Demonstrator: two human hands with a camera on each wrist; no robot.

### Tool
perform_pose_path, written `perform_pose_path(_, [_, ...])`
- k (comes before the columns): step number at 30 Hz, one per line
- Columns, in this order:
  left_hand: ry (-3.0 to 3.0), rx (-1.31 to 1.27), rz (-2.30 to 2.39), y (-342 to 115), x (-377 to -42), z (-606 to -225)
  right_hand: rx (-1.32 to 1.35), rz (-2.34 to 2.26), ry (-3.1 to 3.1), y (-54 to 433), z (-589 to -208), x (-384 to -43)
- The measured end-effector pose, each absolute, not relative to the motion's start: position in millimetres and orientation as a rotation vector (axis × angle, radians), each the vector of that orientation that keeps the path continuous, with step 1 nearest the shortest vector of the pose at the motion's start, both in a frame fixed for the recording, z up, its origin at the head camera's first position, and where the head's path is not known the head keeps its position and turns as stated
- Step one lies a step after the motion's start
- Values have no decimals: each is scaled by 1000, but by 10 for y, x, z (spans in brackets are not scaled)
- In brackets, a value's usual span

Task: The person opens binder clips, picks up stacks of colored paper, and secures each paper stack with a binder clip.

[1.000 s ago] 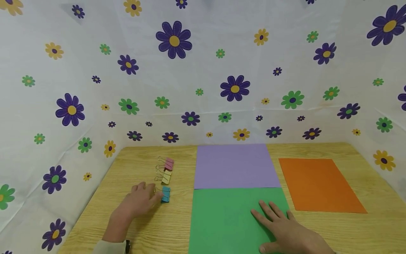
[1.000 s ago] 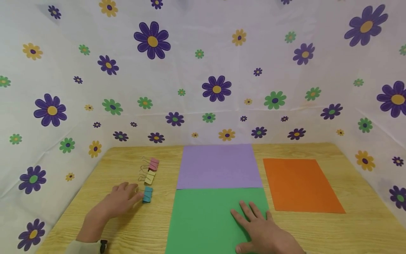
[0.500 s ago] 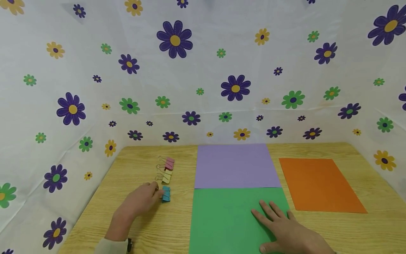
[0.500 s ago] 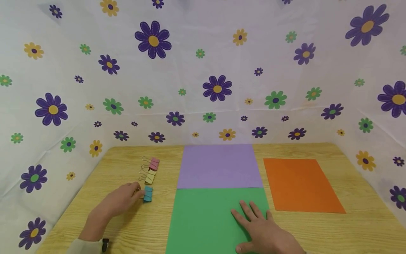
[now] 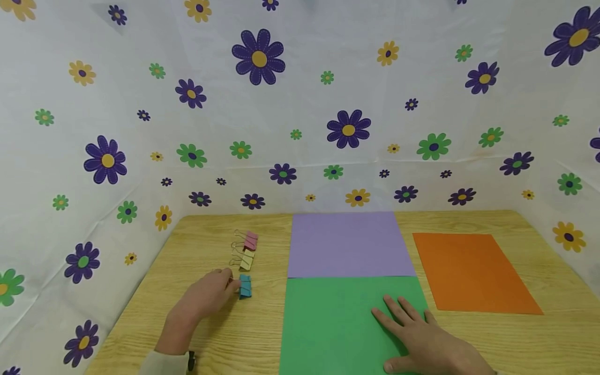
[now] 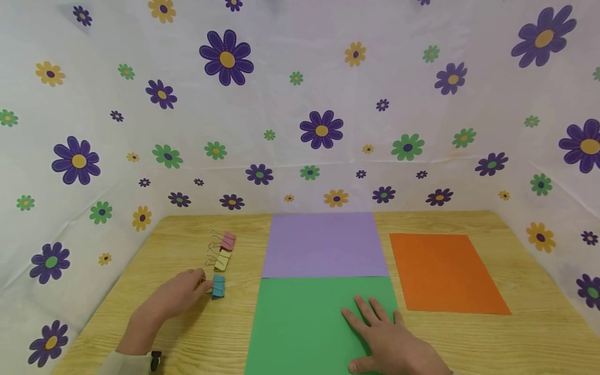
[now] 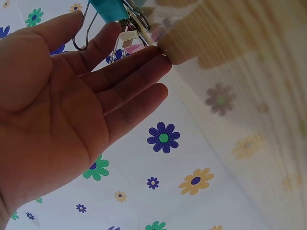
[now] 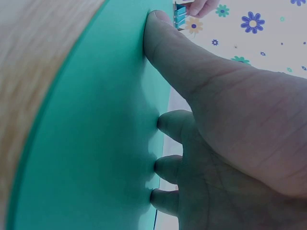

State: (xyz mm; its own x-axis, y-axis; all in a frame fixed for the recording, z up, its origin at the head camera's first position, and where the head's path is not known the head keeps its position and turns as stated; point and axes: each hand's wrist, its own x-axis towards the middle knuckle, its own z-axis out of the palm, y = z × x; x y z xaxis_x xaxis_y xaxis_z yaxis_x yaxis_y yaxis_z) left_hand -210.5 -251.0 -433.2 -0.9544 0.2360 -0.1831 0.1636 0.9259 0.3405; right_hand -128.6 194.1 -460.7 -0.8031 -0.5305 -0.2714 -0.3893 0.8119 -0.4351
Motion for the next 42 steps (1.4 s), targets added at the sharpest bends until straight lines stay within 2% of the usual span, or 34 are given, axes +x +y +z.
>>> perform_pose_path(42, [2880,353,547,-2506,-2092,-4335,-680,-510,2611,1937,-4575,-1281])
